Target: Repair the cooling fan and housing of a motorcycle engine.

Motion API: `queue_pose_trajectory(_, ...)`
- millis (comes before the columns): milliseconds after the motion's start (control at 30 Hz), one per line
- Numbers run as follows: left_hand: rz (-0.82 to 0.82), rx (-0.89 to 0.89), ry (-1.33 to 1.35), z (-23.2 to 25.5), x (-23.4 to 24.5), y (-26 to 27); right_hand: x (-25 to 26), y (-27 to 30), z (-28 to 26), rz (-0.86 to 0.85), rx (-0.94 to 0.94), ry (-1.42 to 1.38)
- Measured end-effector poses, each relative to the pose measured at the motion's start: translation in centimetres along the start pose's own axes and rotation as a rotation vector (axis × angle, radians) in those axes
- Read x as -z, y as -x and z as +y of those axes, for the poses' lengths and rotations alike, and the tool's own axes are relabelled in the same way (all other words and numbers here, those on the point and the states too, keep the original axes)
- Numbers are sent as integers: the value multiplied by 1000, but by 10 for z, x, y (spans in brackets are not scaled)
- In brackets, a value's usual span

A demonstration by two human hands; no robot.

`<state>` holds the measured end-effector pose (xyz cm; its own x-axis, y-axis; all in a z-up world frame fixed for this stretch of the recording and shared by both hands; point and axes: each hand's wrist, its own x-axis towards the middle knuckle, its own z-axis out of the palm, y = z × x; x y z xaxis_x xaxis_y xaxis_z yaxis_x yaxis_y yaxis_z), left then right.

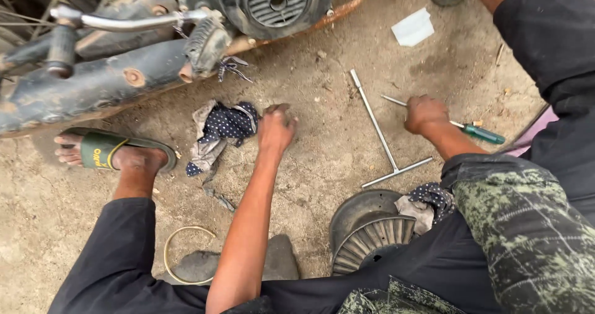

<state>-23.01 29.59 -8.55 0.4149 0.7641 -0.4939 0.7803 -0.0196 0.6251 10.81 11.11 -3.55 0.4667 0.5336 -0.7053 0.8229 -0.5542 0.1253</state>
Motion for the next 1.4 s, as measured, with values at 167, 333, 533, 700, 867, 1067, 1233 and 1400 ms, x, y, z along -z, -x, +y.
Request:
queue_pose_trajectory(167,-28,-128,-638,68,40,28,-20,-31,37,4,-50,93)
queue_pose_trajectory(333,305,-62,-813,-44,90,12,-30,-35,39,-72,-69,133)
queue_pose_trajectory(533,540,156,-313,-150,140,2,3,-28,26,-100,-55,162)
queue_pose_trajectory(700,1289,330,549,-171,179,11,16,-11,-2,86,-6,-33)
queue_pose_trajectory(867,1308,432,260,-171,161,19,43,7,-49,234,105,-242)
queue_pose_trajectory(1067,578,7,211,-37,104,22,87,73,-125,144,333,-504)
queue_pose_trajectory(1233,-65,-145,711,103,94,40,122,110,-163,-64,477,-985)
queue_pose_trajectory(1400,-99,-160,942,147,113,36,153,129,-162,-317,464,-1474)
